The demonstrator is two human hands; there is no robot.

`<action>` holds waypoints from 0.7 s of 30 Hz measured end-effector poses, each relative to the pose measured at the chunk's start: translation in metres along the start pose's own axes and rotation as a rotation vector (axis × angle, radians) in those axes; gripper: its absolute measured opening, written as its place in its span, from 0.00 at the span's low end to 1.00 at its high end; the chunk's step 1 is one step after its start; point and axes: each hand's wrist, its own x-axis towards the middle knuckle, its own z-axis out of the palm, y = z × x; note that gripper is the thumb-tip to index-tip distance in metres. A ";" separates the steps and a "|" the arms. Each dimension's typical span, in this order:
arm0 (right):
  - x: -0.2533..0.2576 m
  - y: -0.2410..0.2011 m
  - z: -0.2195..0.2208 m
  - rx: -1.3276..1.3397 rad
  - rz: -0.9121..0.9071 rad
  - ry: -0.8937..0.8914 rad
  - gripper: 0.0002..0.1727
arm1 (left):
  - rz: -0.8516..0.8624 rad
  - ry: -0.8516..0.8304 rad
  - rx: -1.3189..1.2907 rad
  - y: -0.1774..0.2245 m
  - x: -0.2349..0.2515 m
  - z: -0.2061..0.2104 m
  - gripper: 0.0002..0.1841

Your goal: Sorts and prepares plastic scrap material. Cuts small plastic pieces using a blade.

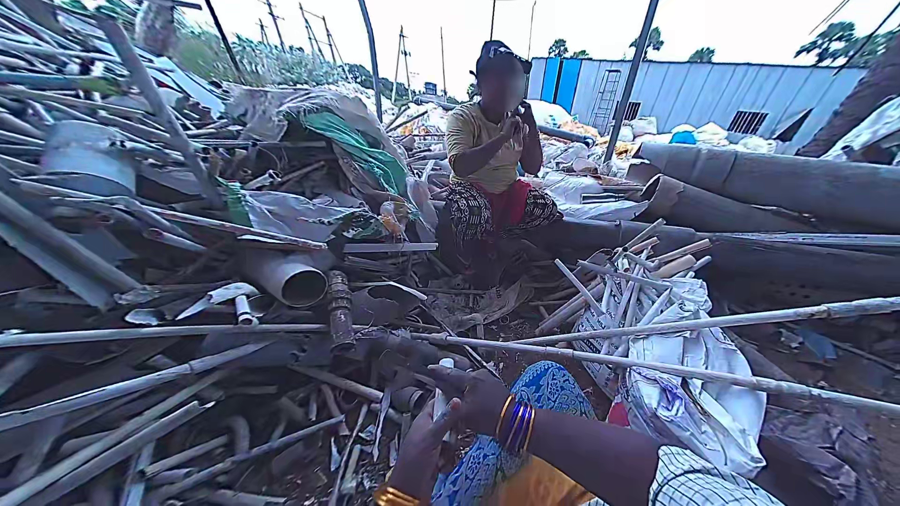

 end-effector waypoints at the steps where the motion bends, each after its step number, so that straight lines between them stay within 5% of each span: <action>1: 0.007 0.004 -0.002 -0.009 0.038 0.024 0.26 | -0.009 -0.028 0.016 -0.001 -0.001 0.000 0.07; 7: -0.006 -0.007 0.001 -0.053 -0.030 -0.071 0.28 | 0.029 0.014 0.021 0.002 -0.002 -0.002 0.06; 21: 0.019 0.008 0.003 0.002 0.033 0.066 0.26 | -0.040 -0.015 -0.049 0.003 -0.005 -0.001 0.06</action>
